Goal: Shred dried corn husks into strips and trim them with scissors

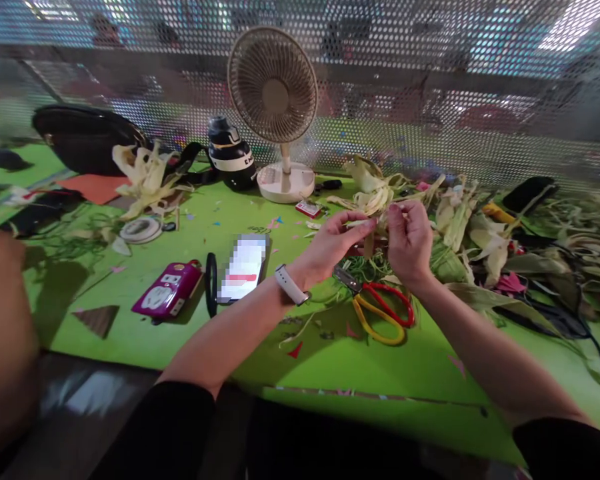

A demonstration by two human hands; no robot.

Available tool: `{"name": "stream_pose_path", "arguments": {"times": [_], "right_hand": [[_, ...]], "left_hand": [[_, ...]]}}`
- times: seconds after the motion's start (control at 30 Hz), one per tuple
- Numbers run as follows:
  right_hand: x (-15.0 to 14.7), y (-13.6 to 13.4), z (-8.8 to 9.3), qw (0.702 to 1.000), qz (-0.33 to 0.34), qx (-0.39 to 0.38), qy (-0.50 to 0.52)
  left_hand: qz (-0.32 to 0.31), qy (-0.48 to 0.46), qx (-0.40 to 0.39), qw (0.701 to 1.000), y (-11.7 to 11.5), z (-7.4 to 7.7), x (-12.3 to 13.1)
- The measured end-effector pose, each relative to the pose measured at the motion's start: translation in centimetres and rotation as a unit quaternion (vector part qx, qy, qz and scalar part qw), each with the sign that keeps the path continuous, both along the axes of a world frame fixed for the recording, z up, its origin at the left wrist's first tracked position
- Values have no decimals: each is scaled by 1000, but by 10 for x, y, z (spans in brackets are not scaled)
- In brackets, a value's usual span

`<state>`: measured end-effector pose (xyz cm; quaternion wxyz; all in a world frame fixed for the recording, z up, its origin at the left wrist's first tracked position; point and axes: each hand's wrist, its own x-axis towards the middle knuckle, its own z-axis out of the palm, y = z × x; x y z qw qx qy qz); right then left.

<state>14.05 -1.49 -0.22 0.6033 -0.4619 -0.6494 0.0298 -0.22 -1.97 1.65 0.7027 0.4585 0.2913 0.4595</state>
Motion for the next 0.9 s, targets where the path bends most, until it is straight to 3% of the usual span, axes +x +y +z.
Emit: {"name": "stream_pose_path", "arguments": {"times": [0.1,0.2,0.47,0.73,0.9], "right_hand": [[-2,-2,-2,999,-27,13,-33],[-2,-3,-2,999,-27,10,-45],[-1,2,-5,999,39,-22,24],[-9,-5,-5,1000,9,-26,12],[-11,-5,-7,999,31,-27,3]], "left_hand": [[-45,-50,-96,993,0,-3,3],[-60,-95,-123,986,1,-7,7],[18,-44,10,999,4,-11,7],[-31,-65,-52,996,6,-16,9],[80,-32,30,996,-2,-19,13]]}}
